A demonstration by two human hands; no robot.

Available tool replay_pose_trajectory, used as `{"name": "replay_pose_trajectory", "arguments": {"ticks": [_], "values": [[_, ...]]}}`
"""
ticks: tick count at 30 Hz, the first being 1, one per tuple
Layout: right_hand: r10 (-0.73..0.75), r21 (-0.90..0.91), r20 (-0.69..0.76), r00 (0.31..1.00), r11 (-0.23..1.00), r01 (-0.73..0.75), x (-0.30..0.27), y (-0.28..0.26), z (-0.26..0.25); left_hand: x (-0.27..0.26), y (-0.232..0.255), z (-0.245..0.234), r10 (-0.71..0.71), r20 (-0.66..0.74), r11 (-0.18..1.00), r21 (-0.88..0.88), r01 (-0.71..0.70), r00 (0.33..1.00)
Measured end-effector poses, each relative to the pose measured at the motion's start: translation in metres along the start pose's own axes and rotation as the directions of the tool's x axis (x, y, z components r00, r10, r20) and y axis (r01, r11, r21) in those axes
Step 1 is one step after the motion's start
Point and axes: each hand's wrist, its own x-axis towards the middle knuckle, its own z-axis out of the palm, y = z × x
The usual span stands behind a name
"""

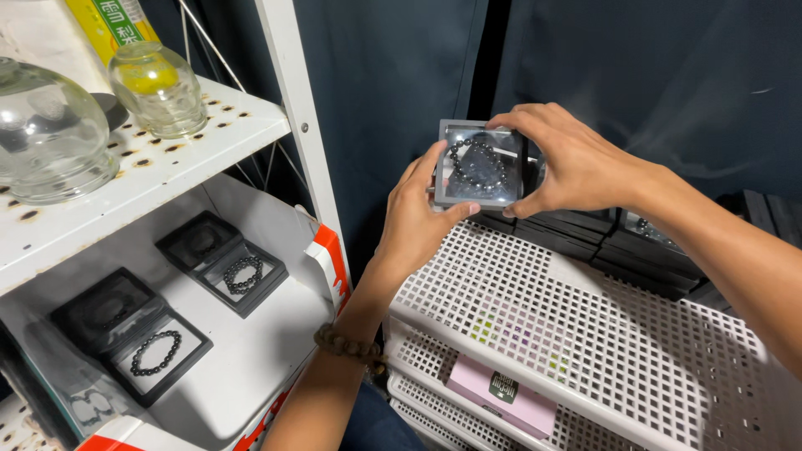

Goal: The person sits on the floor and transfers small, square boxes containing bracelets from a white plastic basket into a cardboard box on a lower shelf. They handle the boxes one by one, placing them neatly inside the box.

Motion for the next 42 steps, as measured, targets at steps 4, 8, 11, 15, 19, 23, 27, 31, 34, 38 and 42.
{"name": "replay_pose_trajectory", "arguments": {"ticks": [4, 8, 11, 15, 19, 23, 27, 31, 34, 38, 42], "values": [[-0.131, -0.036, -0.060, 0.990, 0.991, 0.129, -0.003, -0.007, -0.002, -0.014, -0.013, 0.003, -0.049, -0.106, 0.991, -0.128, 0.035, 0.993], [-0.268, -0.150, 0.048, 0.962, 0.950, 0.273, 0.003, -0.021, -0.005, -0.039, -0.005, -0.005, 0.039, -0.253, 0.992, -0.104, -0.067, 0.967], [-0.366, -0.205, 0.049, 0.929, 0.907, 0.368, 0.010, -0.042, -0.006, -0.062, 0.010, -0.020, 0.165, -0.318, 0.986, 0.070, -0.150, 0.934], [-0.511, -0.354, 0.089, 0.855, 0.786, 0.507, 0.019, -0.080, -0.004, -0.094, 0.024, -0.030, 0.090, -0.480, 0.996, 0.038, -0.082, 0.873], [-0.667, -0.356, 0.116, 0.736, 0.664, 0.658, 0.040, -0.127, 0.016, -0.136, 0.002, -0.038, 0.006, -0.678, 0.986, -0.118, -0.117, 0.735], [-0.820, -0.442, 0.160, 0.550, 0.439, 0.783, 0.073, -0.176, 0.064, -0.167, -0.057, -0.044, -0.250, -0.834, 0.872, -0.415, -0.259, 0.492], [-0.863, -0.388, 0.277, 0.423, 0.302, 0.871, 0.119, -0.210, 0.136, -0.179, -0.076, -0.061, -0.550, -0.761, 0.654, -0.648, -0.390, 0.343], [-0.737, -0.226, 0.462, 0.493, 0.440, 0.869, 0.160, -0.258, 0.182, -0.162, -0.089, -0.086, -0.633, -0.768, 0.635, -0.587, -0.502, 0.098], [-0.484, -0.133, 0.699, 0.527, 0.635, 0.761, 0.179, -0.295, 0.208, -0.157, -0.102, -0.103, -0.658, -0.753, 0.653, -0.559, -0.511, -0.017], [-0.539, 0.100, 0.663, 0.520, 0.752, 0.652, 0.197, -0.316, 0.252, -0.161, -0.107, -0.128, -0.689, -0.709, 0.678, -0.556, -0.482, -0.151], [-0.573, 0.236, 0.637, 0.516, 0.782, 0.577, 0.196, -0.320, 0.298, -0.174, -0.131, -0.137, -0.664, -0.730, 0.647, -0.451, -0.615, -0.163]]}}
